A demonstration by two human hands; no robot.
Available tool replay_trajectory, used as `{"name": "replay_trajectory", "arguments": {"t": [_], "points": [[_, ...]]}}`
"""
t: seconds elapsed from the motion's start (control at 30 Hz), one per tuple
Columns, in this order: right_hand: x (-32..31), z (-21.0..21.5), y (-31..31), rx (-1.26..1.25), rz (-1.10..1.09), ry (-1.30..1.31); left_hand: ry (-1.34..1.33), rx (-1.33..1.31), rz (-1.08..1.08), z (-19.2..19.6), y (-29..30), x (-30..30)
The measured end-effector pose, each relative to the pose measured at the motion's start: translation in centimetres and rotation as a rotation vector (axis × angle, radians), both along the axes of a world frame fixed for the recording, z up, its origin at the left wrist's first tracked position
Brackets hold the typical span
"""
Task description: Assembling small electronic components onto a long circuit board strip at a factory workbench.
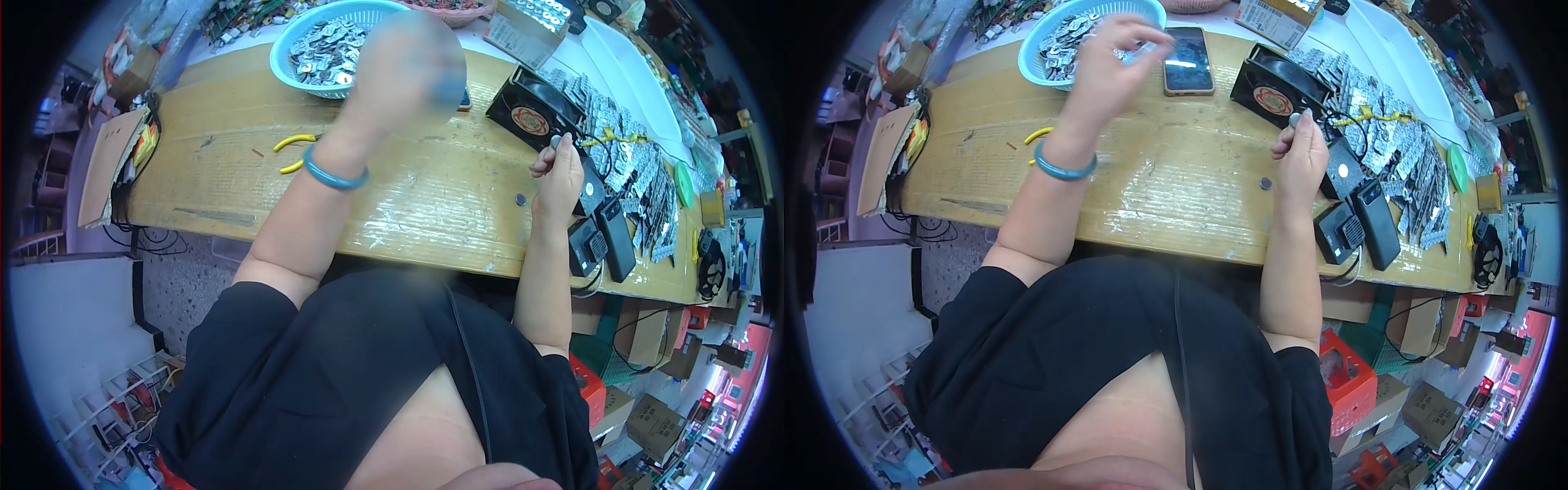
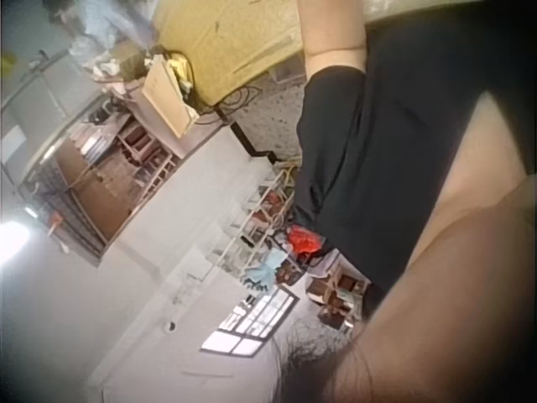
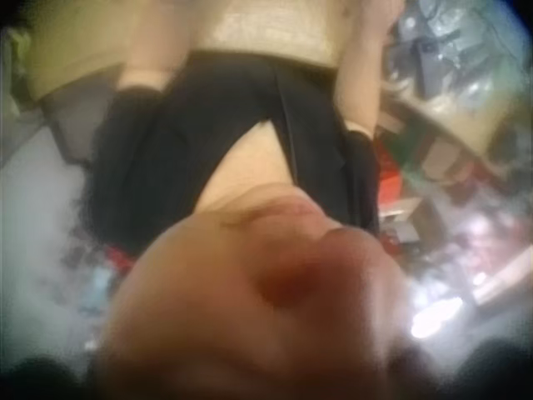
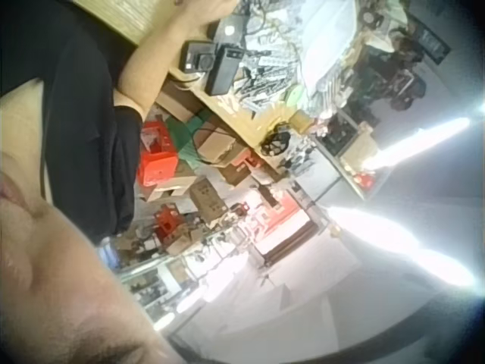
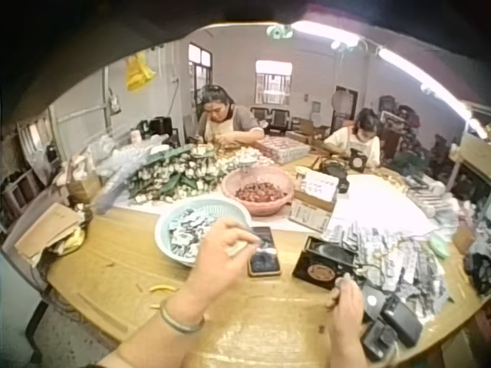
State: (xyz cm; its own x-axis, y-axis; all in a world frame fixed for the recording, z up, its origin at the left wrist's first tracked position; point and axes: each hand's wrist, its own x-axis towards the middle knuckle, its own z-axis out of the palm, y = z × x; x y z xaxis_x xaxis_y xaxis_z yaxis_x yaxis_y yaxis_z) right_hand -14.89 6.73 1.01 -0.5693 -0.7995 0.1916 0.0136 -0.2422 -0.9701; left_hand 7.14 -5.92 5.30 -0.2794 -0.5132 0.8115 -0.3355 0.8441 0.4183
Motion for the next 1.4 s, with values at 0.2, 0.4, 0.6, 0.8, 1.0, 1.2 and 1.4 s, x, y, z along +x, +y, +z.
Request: {"name": "replay_trajectory", "arguments": {"t": [0.2, 0.4, 0.6, 0.8, 1.0, 1.2, 1.4], "points": [[1.5, -0.2, 0.3, 0.096, 0.121, 0.145, 0.186, -0.166, 0.255, 0.2, -1.9, 2.1], [1.8, -0.5, 0.7, 0.003, 0.237, 0.17, 0.346, 1.111, -0.736, -1.7, 4.8, -4.2], [1.7, -0.6, 0.7, -0.028, 0.324, 0.285, 0.314, 1.145, -0.758, -2.1, 5.3, -4.9], [1.7, -0.3, 0.9, -0.038, 0.279, 0.278, 0.291, 1.129, -0.725, -2.1, 5.3, -4.9], [1.9, -0.4, 0.8, 0.044, 0.279, 0.512, 0.221, 1.047, -0.705, -2.5, 5.4, -5.0], [2.2, -0.3, 0.9, 0.081, 0.288, 0.303, 0.268, 1.048, -0.707, -2.8, 6.0, -5.5], [1.4, -0.7, 0.3, 0.081, 0.361, -0.024, 0.413, 1.323, -0.903, -3.3, 5.4, -5.9]]}}
